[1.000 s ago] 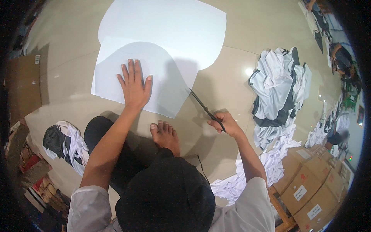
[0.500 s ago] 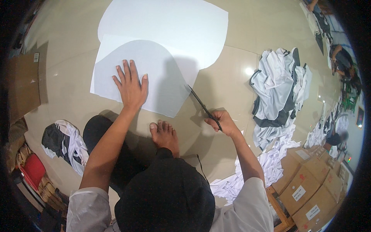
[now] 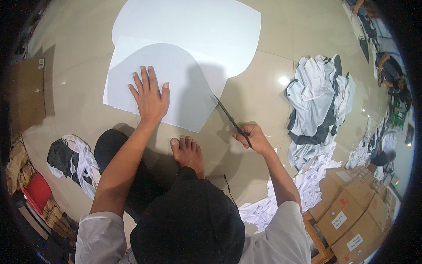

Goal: The person sits on the floor and uses scissors to cut a large white sheet of paper into a curved shape. They repeatedly adjust the paper and trim along a curved line, producing a shaped piece and offcuts.

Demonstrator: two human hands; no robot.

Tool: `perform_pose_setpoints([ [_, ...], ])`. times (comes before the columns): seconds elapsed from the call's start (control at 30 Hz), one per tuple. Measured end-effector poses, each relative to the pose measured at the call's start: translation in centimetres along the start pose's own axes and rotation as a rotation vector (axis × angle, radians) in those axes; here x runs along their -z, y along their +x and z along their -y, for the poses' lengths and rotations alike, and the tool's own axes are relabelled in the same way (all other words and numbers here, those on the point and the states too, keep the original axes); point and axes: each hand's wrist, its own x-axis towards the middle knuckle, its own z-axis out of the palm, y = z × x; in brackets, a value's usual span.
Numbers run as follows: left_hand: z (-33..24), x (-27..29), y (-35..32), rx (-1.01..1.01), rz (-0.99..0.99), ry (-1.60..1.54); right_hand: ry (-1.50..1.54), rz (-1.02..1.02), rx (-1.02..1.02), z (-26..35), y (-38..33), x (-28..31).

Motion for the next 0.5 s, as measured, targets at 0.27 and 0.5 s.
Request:
perform_pose_setpoints([
  [0.27,-0.1,0.0,0.1,0.017,0.026,0.022,-0.038,0.002,0.054,-0.6,0.3,0.2],
  [0.5,0.1,-0.1,0.0,0.002,0.003,-0.016,0.068,0.012,0.031,-0.6,-0.1,-0.5],
])
